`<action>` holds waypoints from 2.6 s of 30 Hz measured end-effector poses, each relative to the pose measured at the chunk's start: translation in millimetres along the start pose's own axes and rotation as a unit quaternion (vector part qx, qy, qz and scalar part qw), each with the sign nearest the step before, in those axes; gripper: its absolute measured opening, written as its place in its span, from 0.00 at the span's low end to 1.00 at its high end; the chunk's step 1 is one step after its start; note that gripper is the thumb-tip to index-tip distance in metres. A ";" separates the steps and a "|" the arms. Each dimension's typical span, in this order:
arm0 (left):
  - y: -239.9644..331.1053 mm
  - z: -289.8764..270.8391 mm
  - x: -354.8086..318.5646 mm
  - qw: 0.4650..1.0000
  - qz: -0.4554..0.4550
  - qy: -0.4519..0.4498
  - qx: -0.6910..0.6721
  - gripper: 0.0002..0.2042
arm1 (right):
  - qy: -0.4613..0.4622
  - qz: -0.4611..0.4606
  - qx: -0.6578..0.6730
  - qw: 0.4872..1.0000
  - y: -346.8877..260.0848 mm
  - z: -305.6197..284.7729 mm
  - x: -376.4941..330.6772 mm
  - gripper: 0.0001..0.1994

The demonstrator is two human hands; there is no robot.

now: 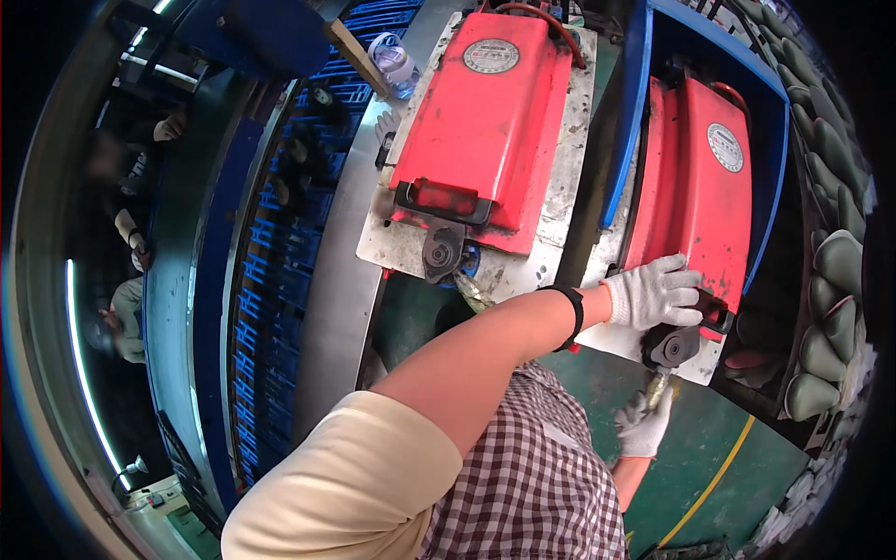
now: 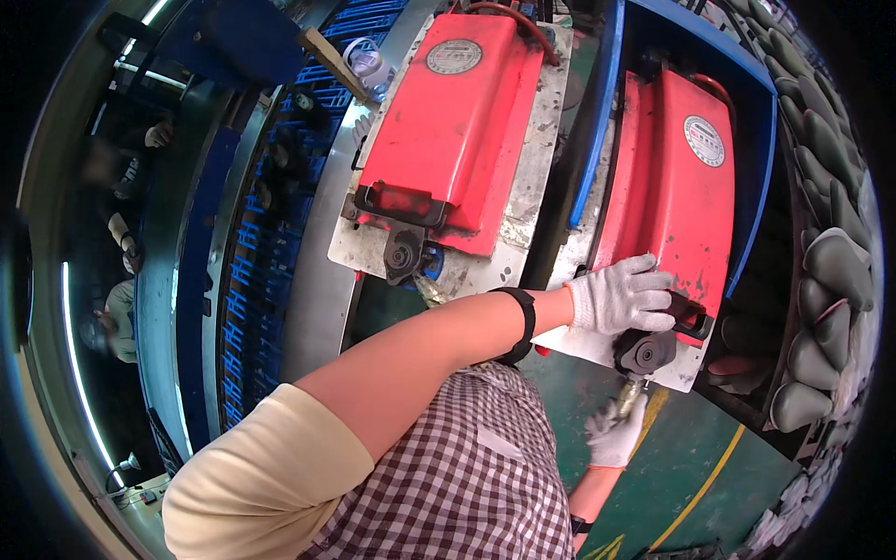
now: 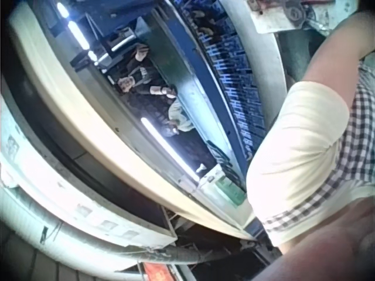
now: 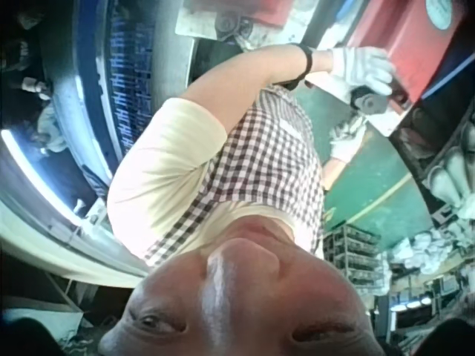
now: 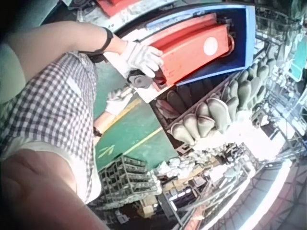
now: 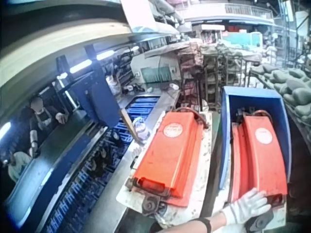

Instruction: Operating a shoe pressing machine to attach the sole and shape the upper around a last.

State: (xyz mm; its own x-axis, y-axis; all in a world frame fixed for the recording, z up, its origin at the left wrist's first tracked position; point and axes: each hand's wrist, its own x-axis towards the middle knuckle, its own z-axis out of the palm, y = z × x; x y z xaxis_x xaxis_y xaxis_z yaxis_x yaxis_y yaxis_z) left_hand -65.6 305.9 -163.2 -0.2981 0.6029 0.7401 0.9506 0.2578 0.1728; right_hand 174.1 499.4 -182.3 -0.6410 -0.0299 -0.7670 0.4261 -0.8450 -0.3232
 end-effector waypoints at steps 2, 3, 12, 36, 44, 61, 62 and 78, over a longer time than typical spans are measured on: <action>-1.4 2.5 -1.7 1.000 0.000 0.007 -0.002 0.17 | 0.058 -0.061 -0.029 0.996 -31.1 -15.6 11.8 0.24; 0.5 4.2 -4.7 1.000 -0.007 0.009 -0.001 0.17 | 0.107 -0.110 -0.011 0.988 -41.3 2.3 12.6 0.23; 9.1 -65.4 2.9 0.998 -0.038 -0.033 -0.023 0.21 | -0.153 -0.152 0.025 0.976 7.0 -47.2 61.1 0.22; -68.9 -298.7 -139.3 0.779 -0.475 -0.407 0.029 0.27 | -0.173 -0.139 -0.777 0.590 227.9 287.2 93.7 0.25; -76.3 -297.2 -142.5 0.788 -0.451 -0.419 -0.002 0.33 | -0.131 -0.203 -0.746 0.621 237.9 281.0 94.5 0.24; -80.2 -298.8 -140.6 0.797 -0.444 -0.407 -0.029 0.29 | -0.086 -0.180 -0.729 0.655 247.6 273.5 99.1 0.20; -78.1 -299.0 -141.5 0.799 -0.443 -0.405 -0.033 0.29 | -0.101 -0.179 -0.702 0.682 248.4 268.4 100.5 0.20; -67.2 -288.7 -164.5 0.879 -0.385 -0.273 0.077 0.16 | -0.194 0.129 -0.705 0.669 278.2 314.4 46.2 0.32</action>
State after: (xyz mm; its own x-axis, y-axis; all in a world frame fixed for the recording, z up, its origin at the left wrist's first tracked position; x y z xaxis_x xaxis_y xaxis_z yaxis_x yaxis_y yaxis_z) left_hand -55.4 -28.6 -108.9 -0.8843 0.4668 0.0140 0.4392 0.8210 0.3649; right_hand 62.3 95.0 -133.3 -0.4300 -0.4459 -0.7851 0.5582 0.5521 -0.6193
